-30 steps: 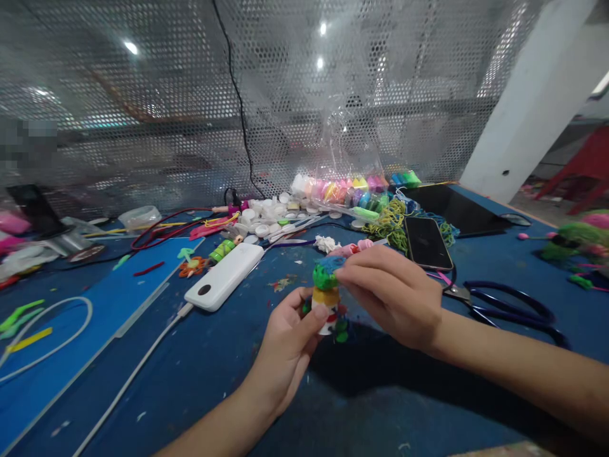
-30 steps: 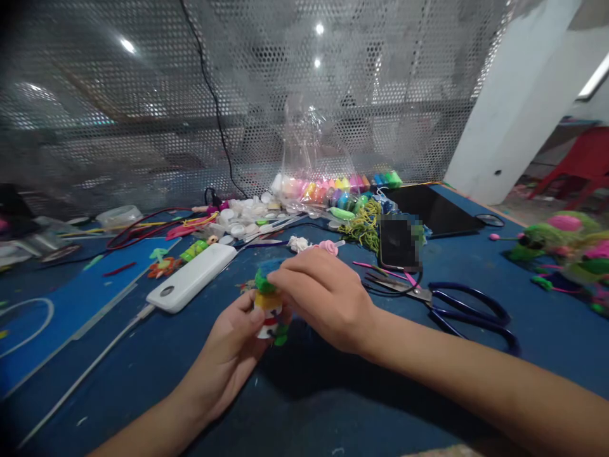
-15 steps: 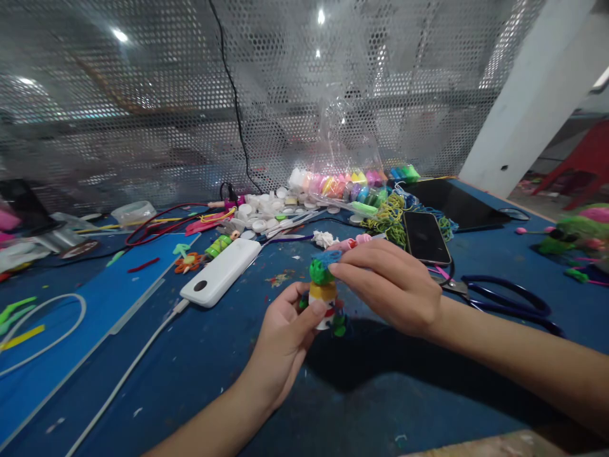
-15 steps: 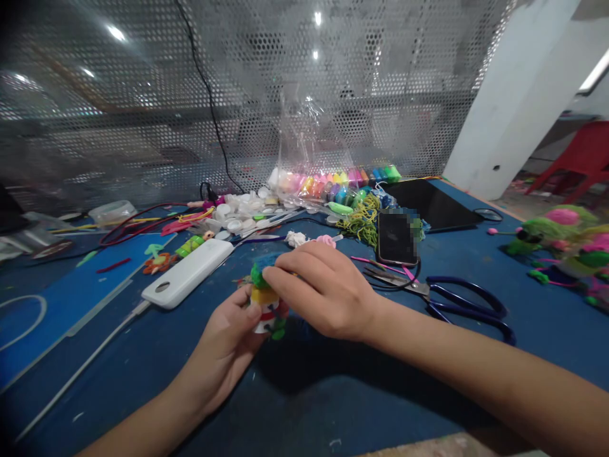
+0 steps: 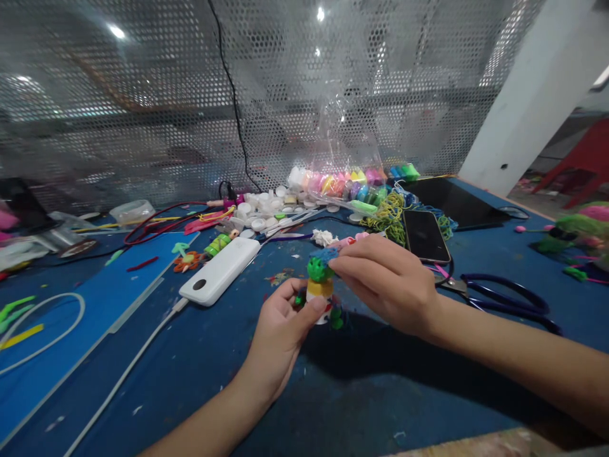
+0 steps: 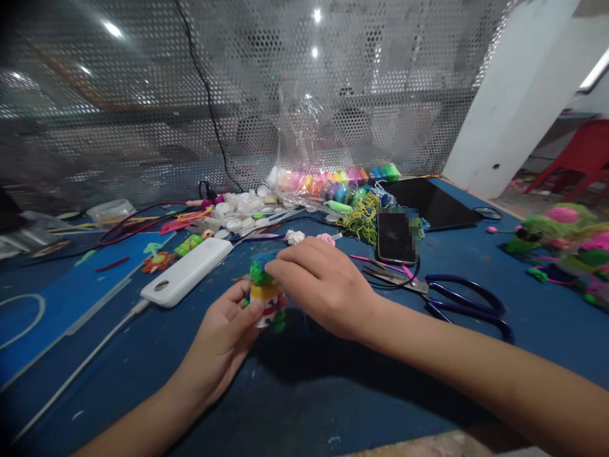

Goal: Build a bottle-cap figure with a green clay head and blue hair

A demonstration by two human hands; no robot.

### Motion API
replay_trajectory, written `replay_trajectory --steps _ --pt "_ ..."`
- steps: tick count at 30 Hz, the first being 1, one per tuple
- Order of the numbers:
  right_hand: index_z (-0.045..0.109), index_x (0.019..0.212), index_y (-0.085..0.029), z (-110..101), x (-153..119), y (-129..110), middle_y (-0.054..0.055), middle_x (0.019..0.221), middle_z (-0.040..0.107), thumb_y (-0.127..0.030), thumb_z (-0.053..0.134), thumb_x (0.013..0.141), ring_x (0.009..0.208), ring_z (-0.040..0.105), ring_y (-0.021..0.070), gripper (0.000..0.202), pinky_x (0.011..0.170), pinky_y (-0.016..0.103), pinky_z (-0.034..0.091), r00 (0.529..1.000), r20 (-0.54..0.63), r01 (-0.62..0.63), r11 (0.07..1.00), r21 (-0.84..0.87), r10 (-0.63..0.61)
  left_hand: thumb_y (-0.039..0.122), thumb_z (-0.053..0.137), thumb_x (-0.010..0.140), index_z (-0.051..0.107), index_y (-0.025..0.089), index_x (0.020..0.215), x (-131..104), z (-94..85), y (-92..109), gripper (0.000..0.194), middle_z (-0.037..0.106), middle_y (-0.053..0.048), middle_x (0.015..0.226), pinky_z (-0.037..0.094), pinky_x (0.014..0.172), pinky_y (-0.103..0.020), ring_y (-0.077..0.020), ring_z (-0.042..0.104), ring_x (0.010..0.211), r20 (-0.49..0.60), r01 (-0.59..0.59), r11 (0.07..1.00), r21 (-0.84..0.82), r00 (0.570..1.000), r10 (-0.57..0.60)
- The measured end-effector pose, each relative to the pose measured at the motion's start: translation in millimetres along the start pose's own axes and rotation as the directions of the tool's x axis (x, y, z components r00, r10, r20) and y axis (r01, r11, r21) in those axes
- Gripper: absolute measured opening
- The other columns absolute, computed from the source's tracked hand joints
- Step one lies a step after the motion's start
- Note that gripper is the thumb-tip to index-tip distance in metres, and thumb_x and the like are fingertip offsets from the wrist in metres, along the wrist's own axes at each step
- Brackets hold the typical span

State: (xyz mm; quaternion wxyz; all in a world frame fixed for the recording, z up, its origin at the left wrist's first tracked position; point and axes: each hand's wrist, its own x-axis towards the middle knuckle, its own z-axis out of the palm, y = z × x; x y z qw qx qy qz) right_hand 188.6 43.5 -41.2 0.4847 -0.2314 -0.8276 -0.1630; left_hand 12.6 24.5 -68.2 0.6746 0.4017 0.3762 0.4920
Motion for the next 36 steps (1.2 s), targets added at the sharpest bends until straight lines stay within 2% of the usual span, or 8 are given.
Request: replay_trajectory --steps 9,18,23,25,26,28,31,36 --pt "0.06 0.085 -0.012 -4 9 -9 0.006 0.077 0.068 -0.016 0.062 0.084 0.069 0.062 0.0144 0.005 0.064 0.026 0.048 0.936 0.039 -0.353 0.925 0.143 0.351 0.028 0.08 0.066 0.064 0.018 0.096 -1 0.7 1 0.035 0.069 -0.001 0.086 0.045 0.079 -0.026 -0.0136 0.061 0.079 -0.014 -0.012 0.999 0.034 1.0 0.013" --pt "0.059 0.083 -0.015 -4 10 -9 0.001 0.074 0.064 -0.014 0.062 0.083 0.069 0.061 0.0125 0.004 0.064 0.025 0.047 0.916 0.059 -0.401 0.892 0.207 0.397 0.025 0.082 0.064 0.066 0.016 0.094 -2 3.5 3 0.035 0.071 -0.003 0.085 0.048 0.077 -0.024 -0.0147 0.065 0.078 -0.03 0.012 1.0 0.013 0.999 -0.012" --pt "0.057 0.08 -0.018 -13 15 -9 -0.001 0.069 0.061 -0.02 0.061 0.085 0.06 0.055 0.01 0.007 0.054 0.022 0.044 0.839 0.001 -0.514 0.792 0.329 0.544 0.025 0.081 0.065 0.066 0.014 0.093 4 1.6 6 0.034 0.072 -0.005 0.086 0.052 0.074 -0.022 -0.0138 0.066 0.077 -0.057 0.0 0.992 -0.129 0.998 -0.007" --pt "0.058 0.076 -0.018 -14 14 -8 -0.003 0.063 0.058 -0.02 0.062 0.084 0.053 0.05 0.0086 0.009 0.05 0.021 0.039 0.84 0.156 -0.543 0.797 0.264 0.52 0.027 0.078 0.07 0.067 0.012 0.089 9 -1.7 8 0.027 0.072 -0.005 0.084 0.053 0.07 -0.02 -0.0126 0.066 0.075 -0.114 -0.033 0.983 -0.179 0.993 0.012" --pt "0.059 0.073 -0.017 -13 13 -7 -0.003 0.061 0.058 -0.018 0.062 0.083 0.051 0.049 0.0083 0.01 0.049 0.021 0.037 0.819 0.294 -0.557 0.806 0.202 0.492 0.027 0.076 0.072 0.067 0.012 0.087 11 -3.4 8 0.023 0.071 -0.006 0.083 0.054 0.069 -0.019 -0.0123 0.066 0.074 -0.142 -0.043 0.979 -0.199 0.99 0.014" --pt "0.061 0.071 -0.016 -8 8 -8 -0.002 0.062 0.06 -0.015 0.065 0.079 0.054 0.052 0.0102 0.009 0.051 0.023 0.036 0.702 0.553 -0.567 0.822 0.052 0.449 0.026 0.072 0.077 0.067 0.011 0.083 15 -6.0 10 0.017 0.071 -0.006 0.082 0.055 0.068 -0.019 -0.0122 0.066 0.074 -0.185 -0.055 0.972 -0.228 0.983 0.012" --pt "0.064 0.078 -0.014 0 -1 -12 0.005 0.077 0.067 -0.018 0.065 0.077 0.069 0.061 0.0184 0.004 0.057 0.028 0.039 0.528 0.723 -0.535 0.836 -0.124 0.445 0.023 0.068 0.08 0.068 0.01 0.082 16 -7.0 12 0.012 0.071 -0.006 0.081 0.056 0.066 -0.019 -0.0118 0.066 0.072 -0.206 -0.053 0.968 -0.244 0.979 0.002" --pt "0.065 0.084 -0.014 0 -5 -18 0.008 0.087 0.067 -0.018 0.062 0.078 0.077 0.063 0.0213 0.008 0.063 0.029 0.042 0.47 0.785 -0.483 0.862 -0.154 0.404 0.02 0.067 0.081 0.067 0.01 0.082 13 -4.9 12 0.01 0.071 -0.007 0.08 0.056 0.065 -0.019 -0.0124 0.066 0.072 -0.187 -0.038 0.965 -0.261 0.982 -0.012"
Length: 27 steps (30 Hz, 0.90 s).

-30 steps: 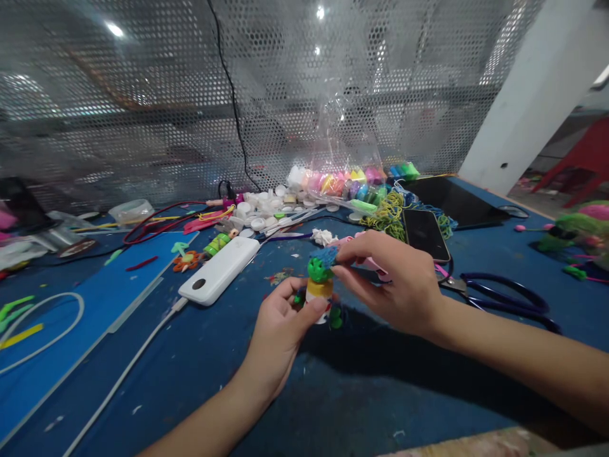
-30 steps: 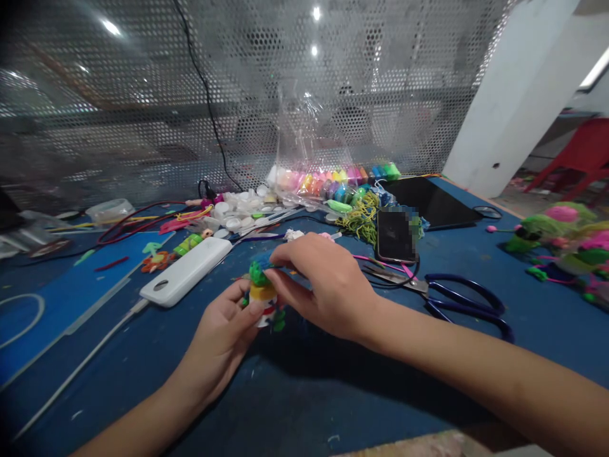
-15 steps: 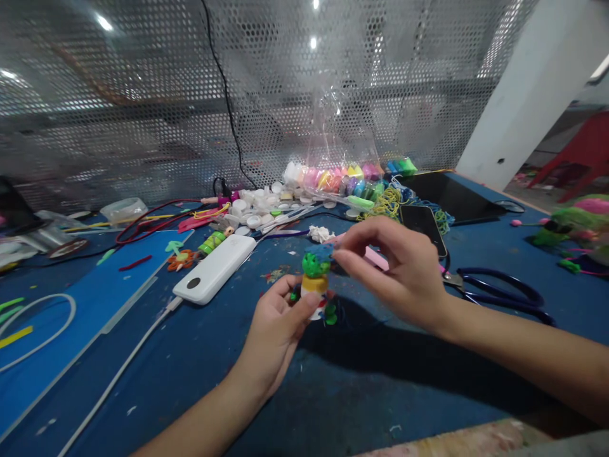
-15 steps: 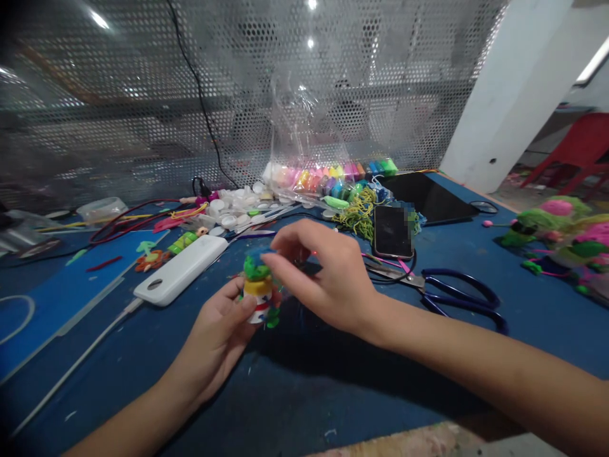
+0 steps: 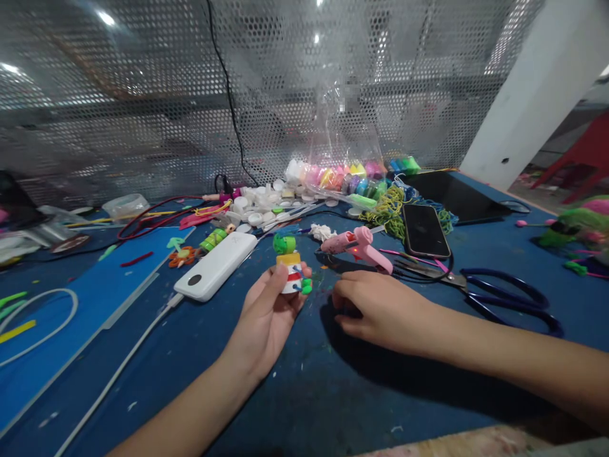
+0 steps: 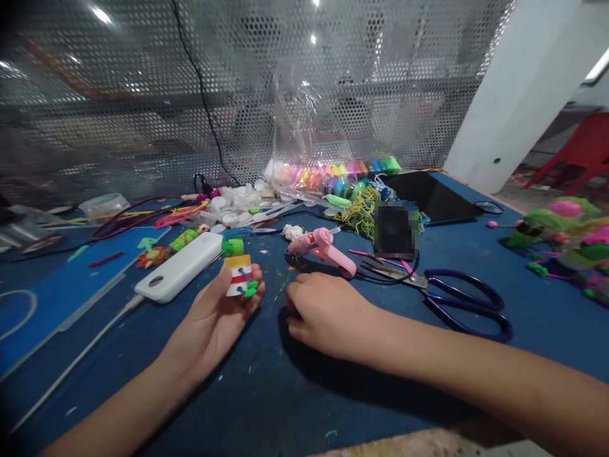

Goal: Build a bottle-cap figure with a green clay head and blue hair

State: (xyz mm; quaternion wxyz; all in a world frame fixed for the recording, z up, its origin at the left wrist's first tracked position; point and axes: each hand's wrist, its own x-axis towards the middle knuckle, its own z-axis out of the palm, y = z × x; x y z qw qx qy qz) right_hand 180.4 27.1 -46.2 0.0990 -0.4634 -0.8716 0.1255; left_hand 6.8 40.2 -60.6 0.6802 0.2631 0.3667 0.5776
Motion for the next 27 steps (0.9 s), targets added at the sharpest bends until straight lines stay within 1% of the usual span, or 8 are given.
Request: replay_trajectory --steps 6,8,10,13,16,19,23,27 --pt "0.066 0.074 -0.014 1 -2 0 0.008 0.079 0.067 -0.012 0.062 0.072 0.07 0.062 0.0215 0.004 0.055 0.029 0.036 0.994 0.097 0.059 0.993 -0.103 -0.049 0.02 0.059 0.087 0.067 0.01 0.084 -4 4.6 3 0.013 0.071 -0.007 0.078 0.056 0.065 -0.021 -0.0129 0.067 0.07 -0.016 0.066 0.998 -0.018 0.998 -0.066" --pt "0.064 0.072 -0.014 0 0 1 0.006 0.076 0.066 -0.01 0.06 0.073 0.068 0.06 0.0185 0.006 0.056 0.027 0.036 0.997 0.035 0.07 0.997 -0.022 -0.069 0.022 0.057 0.088 0.068 0.011 0.085 -4 5.2 4 0.016 0.072 -0.007 0.081 0.057 0.068 -0.025 -0.0154 0.068 0.075 -0.022 0.101 0.994 -0.046 0.995 -0.102" --pt "0.061 0.073 -0.015 -4 2 1 0.003 0.074 0.064 -0.008 0.058 0.075 0.066 0.057 0.0149 0.007 0.058 0.025 0.037 0.993 -0.083 0.087 0.99 0.114 -0.078 0.028 0.06 0.087 0.069 0.012 0.085 -5 4.6 4 0.018 0.073 -0.008 0.086 0.058 0.071 -0.03 -0.0192 0.069 0.082 0.014 0.136 0.989 -0.064 0.991 -0.135" --pt "0.058 0.073 -0.015 -10 6 2 0.0 0.069 0.061 -0.007 0.055 0.079 0.059 0.051 0.0106 0.01 0.055 0.022 0.036 0.975 -0.219 0.105 0.952 0.289 -0.041 0.038 0.068 0.079 0.07 0.013 0.09 -6 2.8 3 0.028 0.073 -0.01 0.098 0.057 0.081 -0.038 -0.0251 0.065 0.098 0.131 0.175 0.983 -0.064 0.977 -0.165" --pt "0.058 0.075 -0.014 -10 7 3 -0.001 0.065 0.06 -0.009 0.054 0.083 0.055 0.049 0.0095 0.01 0.052 0.021 0.034 0.956 -0.295 0.108 0.934 0.341 -0.003 0.042 0.072 0.074 0.07 0.014 0.099 -9 1.9 2 0.038 0.071 -0.011 0.106 0.055 0.086 -0.042 -0.0267 0.063 0.102 0.231 0.197 0.979 -0.048 0.956 -0.181" --pt "0.059 0.077 -0.014 -8 8 4 0.001 0.069 0.063 -0.01 0.055 0.083 0.058 0.051 0.0105 0.008 0.054 0.021 0.036 0.942 -0.336 0.1 0.941 0.324 0.016 0.037 0.076 0.072 0.071 0.015 0.098 -11 1.9 0 0.035 0.073 -0.009 0.099 0.056 0.085 -0.036 -0.0222 0.067 0.093 0.278 0.212 0.977 -0.021 0.94 -0.198" --pt "0.059 0.077 -0.014 -9 7 3 0.002 0.071 0.063 -0.01 0.054 0.082 0.06 0.052 0.0116 0.008 0.056 0.023 0.036 0.925 -0.376 0.07 0.952 0.299 0.05 0.024 0.081 0.067 0.072 0.014 0.092 -11 2.6 -3 0.029 0.075 -0.005 0.084 0.057 0.073 -0.022 -0.0148 0.069 0.075 0.283 0.183 0.982 0.038 0.941 -0.186" --pt "0.056 0.073 -0.015 -13 6 3 -0.001 0.068 0.06 -0.011 0.052 0.082 0.058 0.05 0.0104 0.011 0.055 0.022 0.036 0.929 -0.36 0.071 0.914 0.4 0.085 0.024 0.083 0.064 0.073 0.013 0.088 -10 4.1 -2 0.028 0.075 -0.004 0.076 0.057 0.069 -0.019 -0.0136 0.069 0.067 0.295 0.18 0.983 0.044 0.937 -0.185"
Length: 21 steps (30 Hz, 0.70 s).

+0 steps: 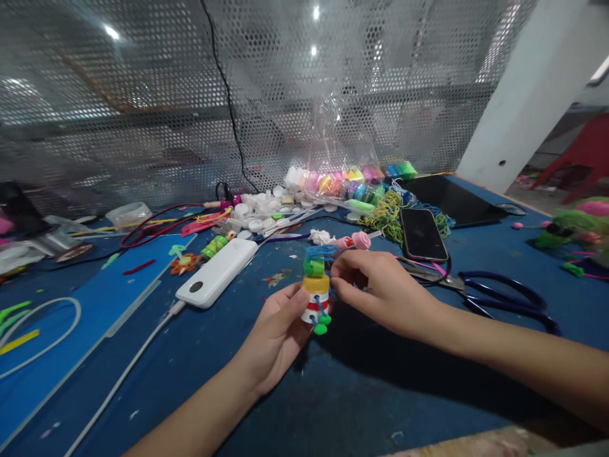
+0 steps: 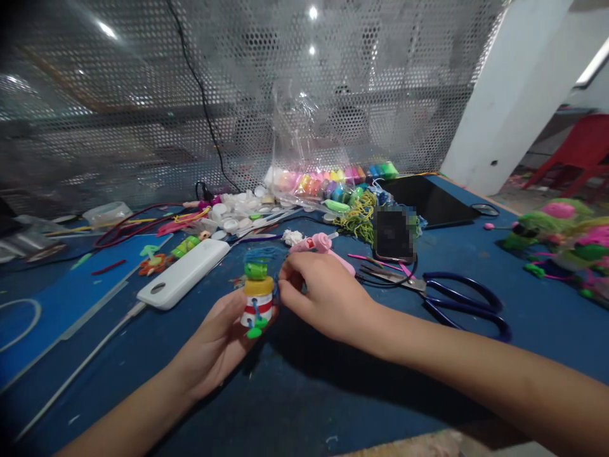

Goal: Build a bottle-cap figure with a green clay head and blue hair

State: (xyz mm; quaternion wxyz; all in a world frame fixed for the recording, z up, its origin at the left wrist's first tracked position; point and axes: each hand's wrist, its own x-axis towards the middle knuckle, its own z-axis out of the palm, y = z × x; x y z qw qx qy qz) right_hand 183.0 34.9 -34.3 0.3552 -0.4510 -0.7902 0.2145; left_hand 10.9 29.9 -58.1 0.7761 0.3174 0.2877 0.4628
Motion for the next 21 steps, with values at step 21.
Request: replay_trajectory --steps 21 --pt "0.056 0.074 -0.017 -2 4 4 0.003 0.076 0.068 -0.01 0.061 0.075 0.074 0.066 0.0167 0.009 0.063 0.027 0.052 0.939 -0.327 0.103 0.816 0.569 0.11 0.025 0.076 0.072 0.071 0.012 0.096 2 -3.8 -2 0.028 0.075 -0.008 0.087 0.054 0.076 -0.022 -0.0162 0.069 0.078 -0.071 -0.081 0.99 0.113 0.994 0.089"
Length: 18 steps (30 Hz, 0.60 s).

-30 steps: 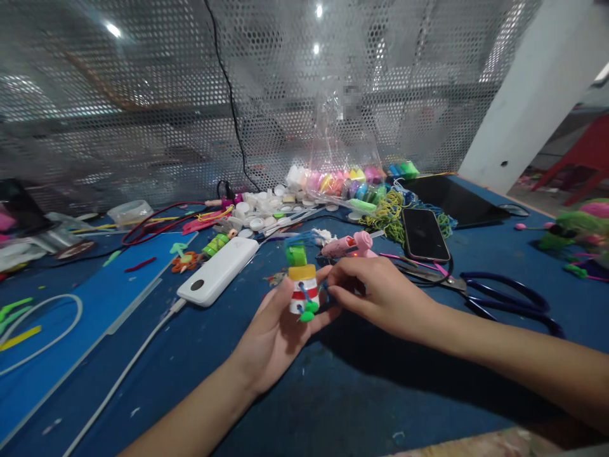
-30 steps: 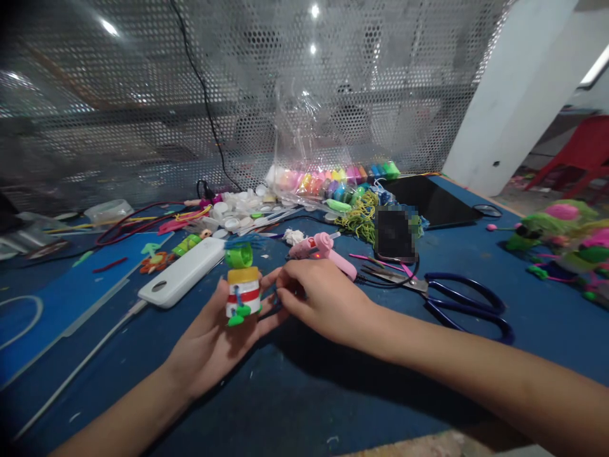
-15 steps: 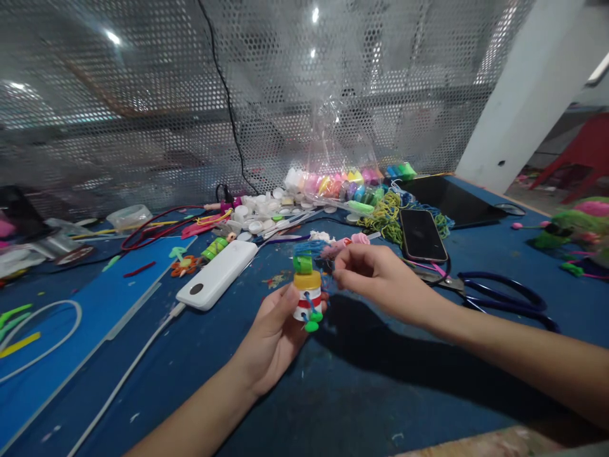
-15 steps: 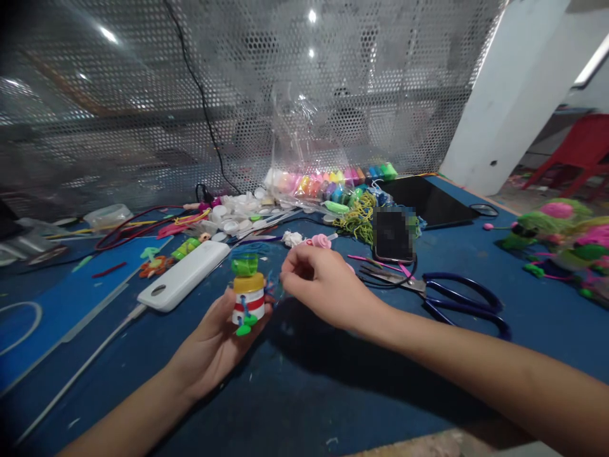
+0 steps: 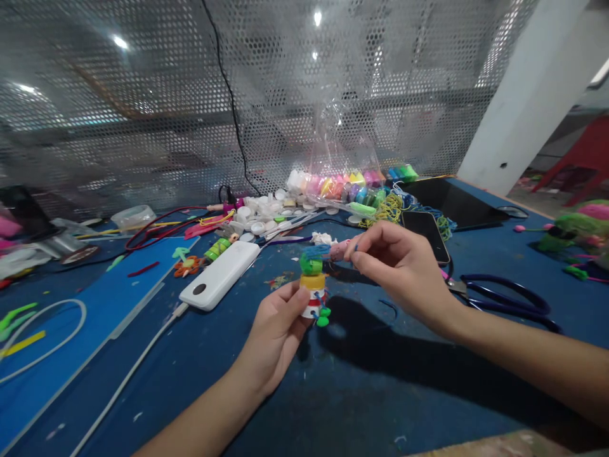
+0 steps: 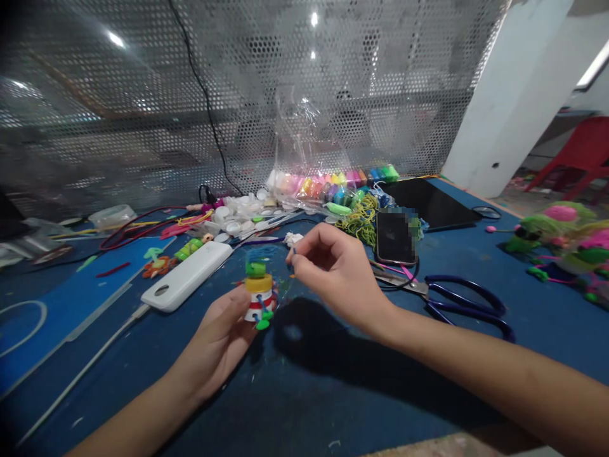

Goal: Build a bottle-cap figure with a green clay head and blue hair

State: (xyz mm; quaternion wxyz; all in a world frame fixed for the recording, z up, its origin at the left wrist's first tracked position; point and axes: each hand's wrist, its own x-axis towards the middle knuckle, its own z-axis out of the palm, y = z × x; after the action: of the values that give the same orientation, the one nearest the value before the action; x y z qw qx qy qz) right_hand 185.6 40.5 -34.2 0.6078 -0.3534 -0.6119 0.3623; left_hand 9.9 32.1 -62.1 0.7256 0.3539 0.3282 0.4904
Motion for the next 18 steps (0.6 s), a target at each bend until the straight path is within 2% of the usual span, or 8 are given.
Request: replay_trajectory --steps 2,4,5,7,8,10,12,18 --pt "0.059 0.08 -0.016 -0.6 -1.3 -0.9 0.004 0.08 0.069 -0.009 0.061 0.077 0.075 0.067 0.0168 0.008 0.062 0.026 0.053 0.994 -0.01 0.102 0.987 -0.125 -0.104 0.025 0.074 0.074 0.071 0.012 0.098 -0.9 -0.9 -1.0 0.027 0.074 -0.008 0.089 0.052 0.079 -0.023 -0.0166 0.068 0.081 0.008 0.006 1.0 0.028 1.0 -0.006" --pt "0.063 0.084 -0.017 -1.2 -2.5 -1.0 0.004 0.08 0.071 -0.009 0.062 0.078 0.074 0.068 0.0153 0.01 0.063 0.025 0.053 0.959 0.036 0.279 0.913 -0.297 -0.282 0.026 0.074 0.075 0.071 0.013 0.097 -2.2 -1.0 -1.6 0.026 0.074 -0.008 0.09 0.051 0.078 -0.023 -0.0164 0.068 0.081 0.02 0.008 0.999 0.051 1.0 -0.009" --pt "0.064 0.085 -0.017 -1.5 -3.0 -0.8 0.003 0.08 0.071 -0.008 0.062 0.079 0.074 0.068 0.0147 0.011 0.065 0.025 0.054 0.919 0.077 0.386 0.844 -0.371 -0.387 0.026 0.074 0.074 0.071 0.013 0.097 -2.9 -0.7 -1.9 0.027 0.074 -0.008 0.089 0.051 0.077 -0.023 -0.0164 0.068 0.081 0.024 0.012 0.998 0.06 1.0 -0.014" --pt "0.066 0.085 -0.017 -2.0 -3.9 0.4 0.004 0.079 0.072 -0.005 0.062 0.08 0.076 0.067 0.0145 0.014 0.073 0.027 0.054 0.802 0.172 0.579 0.674 -0.459 -0.572 0.028 0.075 0.073 0.071 0.014 0.099 -4.2 0.4 -2.5 0.029 0.074 -0.007 0.091 0.05 0.077 -0.024 -0.0171 0.067 0.081 0.023 0.028 0.997 0.07 0.999 -0.029" --pt "0.066 0.086 -0.017 -2.2 -4.4 1.3 0.005 0.08 0.072 -0.003 0.062 0.08 0.077 0.067 0.0148 0.015 0.076 0.028 0.054 0.747 0.214 0.643 0.602 -0.474 -0.629 0.028 0.076 0.072 0.071 0.015 0.1 -4.8 1.1 -3.0 0.03 0.074 -0.007 0.092 0.049 0.078 -0.025 -0.0176 0.067 0.083 0.018 0.036 0.997 0.075 0.999 -0.037" --pt "0.066 0.09 -0.014 -2.6 -5.2 3.2 0.008 0.081 0.071 -0.002 0.061 0.08 0.078 0.065 0.0154 0.016 0.075 0.03 0.054 0.677 0.279 0.713 0.513 -0.478 -0.681 0.028 0.077 0.072 0.071 0.015 0.101 -5.9 2.5 -4.4 0.033 0.074 -0.007 0.095 0.048 0.083 -0.026 -0.0184 0.066 0.088 0.01 0.046 0.996 0.08 0.999 -0.047" --pt "0.066 0.093 -0.012 -2.8 -5.7 5.0 0.011 0.082 0.069 -0.003 0.06 0.081 0.077 0.063 0.0162 0.015 0.072 0.031 0.054 0.656 0.326 0.734 0.476 -0.484 -0.681 0.027 0.077 0.072 0.071 0.015 0.103 -7.2 3.8 -6.1 0.034 0.073 -0.007 0.098 0.046 0.087 -0.026 -0.0186 0.065 0.092 0.011 0.049 0.995 0.086 0.999 -0.05" --pt "0.066 0.085 -0.01 -2.8 -2.9 7.3 0.011 0.076 0.069 -0.006 0.061 0.082 0.072 0.061 0.0185 0.008 0.068 0.034 0.054 0.654 0.383 0.702 0.333 -0.63 -0.653 0.027 0.078 0.07 0.071 0.014 0.1 -9.7 5.9 -8.6 0.033 0.073 -0.007 0.093 0.044 0.09 -0.029 -0.0185 0.064 0.092 -0.078 0.035 0.992 0.123 0.997 -0.025"
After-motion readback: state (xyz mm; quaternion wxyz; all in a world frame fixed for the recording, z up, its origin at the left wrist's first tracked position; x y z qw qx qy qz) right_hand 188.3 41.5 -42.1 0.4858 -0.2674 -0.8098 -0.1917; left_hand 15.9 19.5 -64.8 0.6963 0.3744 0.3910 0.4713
